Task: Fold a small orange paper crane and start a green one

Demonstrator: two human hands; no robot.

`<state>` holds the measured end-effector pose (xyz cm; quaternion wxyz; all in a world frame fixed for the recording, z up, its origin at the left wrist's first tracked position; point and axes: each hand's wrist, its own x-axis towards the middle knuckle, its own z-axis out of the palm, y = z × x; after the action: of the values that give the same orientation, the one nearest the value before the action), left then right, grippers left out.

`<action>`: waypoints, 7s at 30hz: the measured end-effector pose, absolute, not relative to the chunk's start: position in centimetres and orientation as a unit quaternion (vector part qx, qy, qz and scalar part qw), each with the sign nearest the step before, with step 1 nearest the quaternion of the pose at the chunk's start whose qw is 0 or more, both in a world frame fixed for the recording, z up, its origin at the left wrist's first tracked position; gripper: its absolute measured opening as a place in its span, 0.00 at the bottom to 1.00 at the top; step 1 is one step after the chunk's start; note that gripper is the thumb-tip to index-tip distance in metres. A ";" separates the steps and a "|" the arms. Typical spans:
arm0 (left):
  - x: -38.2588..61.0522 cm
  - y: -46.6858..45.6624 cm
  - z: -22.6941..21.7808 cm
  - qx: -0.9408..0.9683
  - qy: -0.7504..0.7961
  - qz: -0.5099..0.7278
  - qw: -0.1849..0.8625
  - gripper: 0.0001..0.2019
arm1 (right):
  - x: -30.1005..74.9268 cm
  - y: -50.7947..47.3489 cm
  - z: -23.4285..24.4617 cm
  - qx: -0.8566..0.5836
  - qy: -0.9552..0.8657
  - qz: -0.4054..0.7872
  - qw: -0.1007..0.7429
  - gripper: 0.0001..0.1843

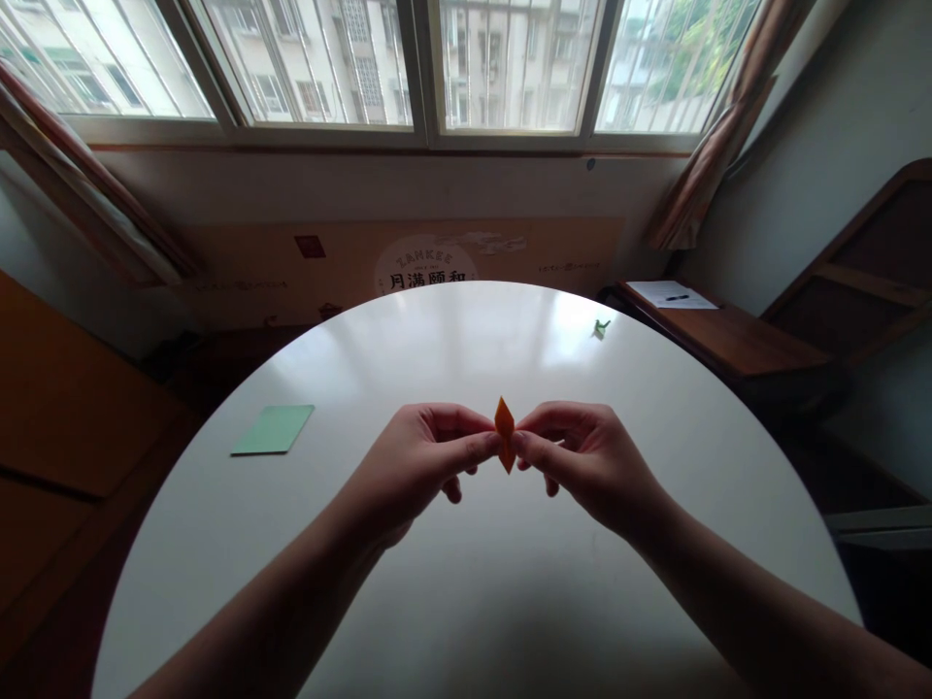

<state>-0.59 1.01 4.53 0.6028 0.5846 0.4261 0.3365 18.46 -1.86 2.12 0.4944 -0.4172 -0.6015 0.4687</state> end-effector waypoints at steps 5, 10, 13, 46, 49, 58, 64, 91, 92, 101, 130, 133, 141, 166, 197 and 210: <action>-0.4 1.1 4.4 0.586 0.434 0.340 0.594 0.08 | 18.5 -1.8 2.2 -0.421 -0.616 0.445 0.496 0.08; -0.4 0.8 4.3 0.590 0.426 0.350 0.589 0.08 | 18.4 -1.8 2.0 -0.420 -0.607 0.458 0.496 0.08; -0.4 0.6 4.3 0.581 0.419 0.365 0.595 0.06 | 18.4 -1.8 1.9 -0.418 -0.599 0.475 0.490 0.10; 0.0 0.6 3.9 0.575 0.422 0.372 0.594 0.05 | 17.8 -1.8 1.3 -0.430 -0.547 0.549 0.464 0.08; -0.1 0.7 3.9 0.583 0.432 0.368 0.582 0.09 | 17.9 -1.7 1.3 -0.430 -0.538 0.551 0.471 0.08; 0.2 0.3 4.2 0.656 0.447 0.366 0.486 0.11 | 17.8 -1.7 1.3 -0.430 -0.522 0.570 0.466 0.09; 0.1 0.3 4.1 0.664 0.455 0.349 0.480 0.12 | 17.6 -1.4 1.2 -0.429 -0.480 0.580 0.499 0.09; -0.2 0.6 4.8 0.636 0.463 0.317 0.530 0.10 | 18.4 -1.3 1.2 -0.430 -0.517 0.563 0.481 0.14; -0.3 0.5 4.8 0.641 0.465 0.316 0.523 0.10 | 18.4 -1.3 1.2 -0.433 -0.524 0.553 0.482 0.14; -0.4 0.5 5.0 0.668 0.463 0.299 0.500 0.10 | 18.5 -1.3 1.4 -0.425 -0.548 0.557 0.458 0.13; -0.2 0.4 4.6 0.687 0.463 0.300 0.473 0.09 | 17.3 -1.7 0.7 -0.439 -0.520 0.494 0.541 0.11; 0.0 0.2 4.5 0.700 0.457 0.308 0.454 0.09 | 17.2 -1.9 0.8 -0.440 -0.531 0.486 0.537 0.09; 0.0 0.1 4.3 0.710 0.444 0.320 0.443 0.10 | 17.2 -1.7 0.5 -0.423 -0.510 0.505 0.553 0.08; 0.0 0.2 4.3 0.707 0.437 0.328 0.448 0.09 | 17.3 -1.2 0.3 -0.396 -0.475 0.555 0.557 0.08; 0.0 0.8 4.1 0.590 0.458 0.371 0.552 0.11 | 17.6 -1.1 0.7 -0.430 -0.518 0.525 0.520 0.10; 0.0 0.8 3.7 0.612 0.455 0.370 0.532 0.10 | 17.7 -1.0 0.6 -0.427 -0.522 0.526 0.518 0.14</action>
<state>-0.04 0.84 3.69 0.5315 0.6115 0.4546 0.3699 17.66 -0.99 0.56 0.5183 -0.4269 -0.5222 0.5258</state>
